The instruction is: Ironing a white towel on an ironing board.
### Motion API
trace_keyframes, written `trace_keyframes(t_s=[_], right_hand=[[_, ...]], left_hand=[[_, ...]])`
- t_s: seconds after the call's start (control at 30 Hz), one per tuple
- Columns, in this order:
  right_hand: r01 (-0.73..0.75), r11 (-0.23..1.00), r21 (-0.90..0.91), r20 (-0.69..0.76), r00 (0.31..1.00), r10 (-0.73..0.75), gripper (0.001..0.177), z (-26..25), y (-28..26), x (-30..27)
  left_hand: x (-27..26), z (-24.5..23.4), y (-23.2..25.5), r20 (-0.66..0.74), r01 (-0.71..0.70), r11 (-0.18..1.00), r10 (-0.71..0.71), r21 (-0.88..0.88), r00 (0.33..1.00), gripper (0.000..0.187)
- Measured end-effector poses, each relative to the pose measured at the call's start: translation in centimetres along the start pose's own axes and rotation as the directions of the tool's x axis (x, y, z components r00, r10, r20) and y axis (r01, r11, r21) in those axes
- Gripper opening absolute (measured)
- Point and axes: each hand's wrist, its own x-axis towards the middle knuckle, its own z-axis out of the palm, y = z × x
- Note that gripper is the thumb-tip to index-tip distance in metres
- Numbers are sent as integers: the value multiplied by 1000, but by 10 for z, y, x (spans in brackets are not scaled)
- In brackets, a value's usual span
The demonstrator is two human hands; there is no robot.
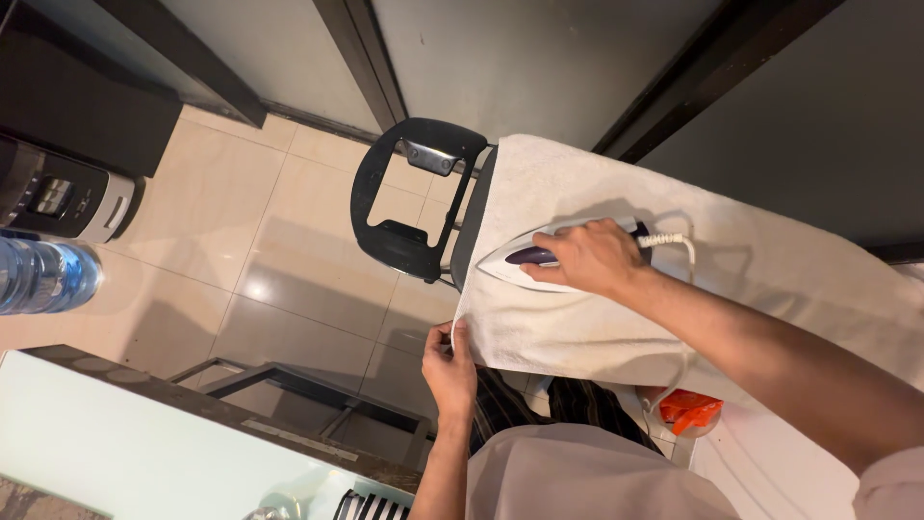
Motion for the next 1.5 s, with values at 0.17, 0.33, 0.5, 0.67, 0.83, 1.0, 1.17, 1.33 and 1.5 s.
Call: trace_keyframes(t_s=[0.17,0.33,0.5,0.67,0.83,1.0,1.17,1.33,1.5], right_hand=[[222,974,-37,158,964,-213,58,-4,7,-2],[323,946,-14,134,938,-318,56,-8,1,3],[287,956,-63,237,935,-265,64,-19,-8,18],[333,942,-49,261,914,-309,60,-19,-2,14],[431,901,-50,232,882,-409,58,-15,3,13],[318,943,-102,307,911,-274,63,-17,-5,25],[308,947,-93,227,933,-281,62,-15,-6,27],[218,973,-72,189,961,-201,61,-16,-7,27],[157,981,-116,117,983,-144,57,-9,0,26]], left_hand=[[3,-1,-4,-5,-16,1000,16,-21,1000,31],[-1,-2,-1,-3,-12,1000,12,6,1000,32],[-2,-2,3,17,-51,998,50,44,999,32],[1,-3,-4,5,-40,999,40,22,999,32],[0,-3,-6,-17,-56,998,57,35,998,33],[-2,-4,-4,-2,-135,989,135,60,991,32],[-3,-4,-1,4,-71,995,70,72,998,32],[0,-3,-7,1,-49,997,49,56,999,33],[1,-3,-6,3,-44,996,44,74,999,32]])
